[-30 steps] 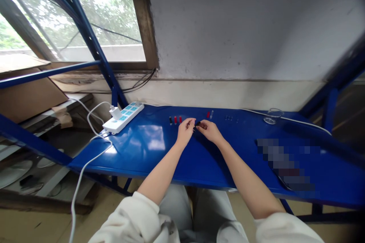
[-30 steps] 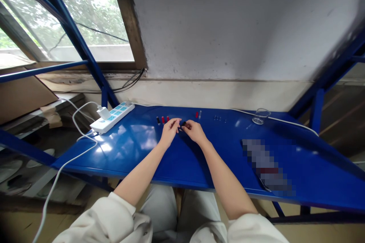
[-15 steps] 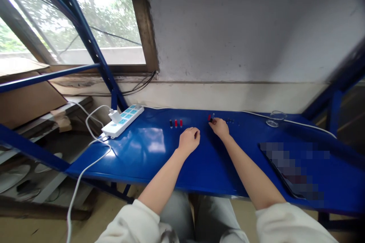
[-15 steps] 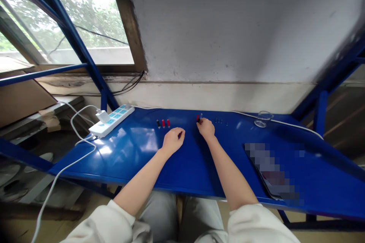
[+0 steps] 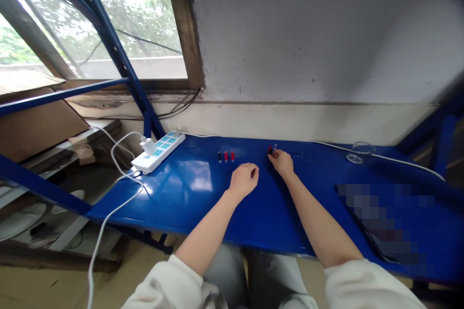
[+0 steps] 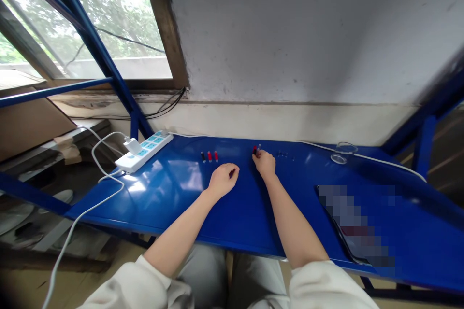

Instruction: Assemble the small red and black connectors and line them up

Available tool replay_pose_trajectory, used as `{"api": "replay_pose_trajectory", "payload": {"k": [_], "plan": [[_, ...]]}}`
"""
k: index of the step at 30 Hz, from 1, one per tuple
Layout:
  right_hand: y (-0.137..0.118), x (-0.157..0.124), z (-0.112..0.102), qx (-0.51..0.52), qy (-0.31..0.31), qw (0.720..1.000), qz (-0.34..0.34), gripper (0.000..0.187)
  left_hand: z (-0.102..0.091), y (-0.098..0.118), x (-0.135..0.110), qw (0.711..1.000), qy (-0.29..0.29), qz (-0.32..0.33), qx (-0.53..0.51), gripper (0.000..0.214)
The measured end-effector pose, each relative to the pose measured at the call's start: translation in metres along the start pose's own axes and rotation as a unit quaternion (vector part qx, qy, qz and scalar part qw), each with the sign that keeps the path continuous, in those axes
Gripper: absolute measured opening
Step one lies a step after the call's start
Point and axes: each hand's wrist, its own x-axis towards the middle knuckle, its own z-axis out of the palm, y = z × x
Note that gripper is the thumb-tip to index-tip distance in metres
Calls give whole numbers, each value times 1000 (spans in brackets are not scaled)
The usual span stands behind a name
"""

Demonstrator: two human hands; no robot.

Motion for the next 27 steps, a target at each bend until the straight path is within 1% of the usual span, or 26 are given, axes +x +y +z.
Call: {"api": "replay_pose_trajectory", "payload": {"k": [5,8,12,17,19,22,24,27], "plan": [[1,0,1,11,0,1000,5,18,0,0,0,1000,-1,0,-8,23],[1,-1,-1,6,-12,1000,7,20,1,0,0,1000,-4,5,-5,23],[3,-3,-7,-33,-24,999,9,26,0,0,0,1000,-12,22,8,23],[7,-3,-10,-87,-7,996,-1,29,0,-2,0,999,-21,21,27,24],[9,-3,-10,-93,-4,996,-5,31,1,-4,0,999,-26,1,34,25],[9,-2,-9,-88,-9,996,8,33,2,-9,1,998,-26,-47,45,26],[9,-1,-9,-87,-15,996,19,34,1,-13,2,995,-11,-89,49,34],[8,-1,-10,-91,-18,995,19,34,0,-21,5,988,18,-143,51,53]]}}
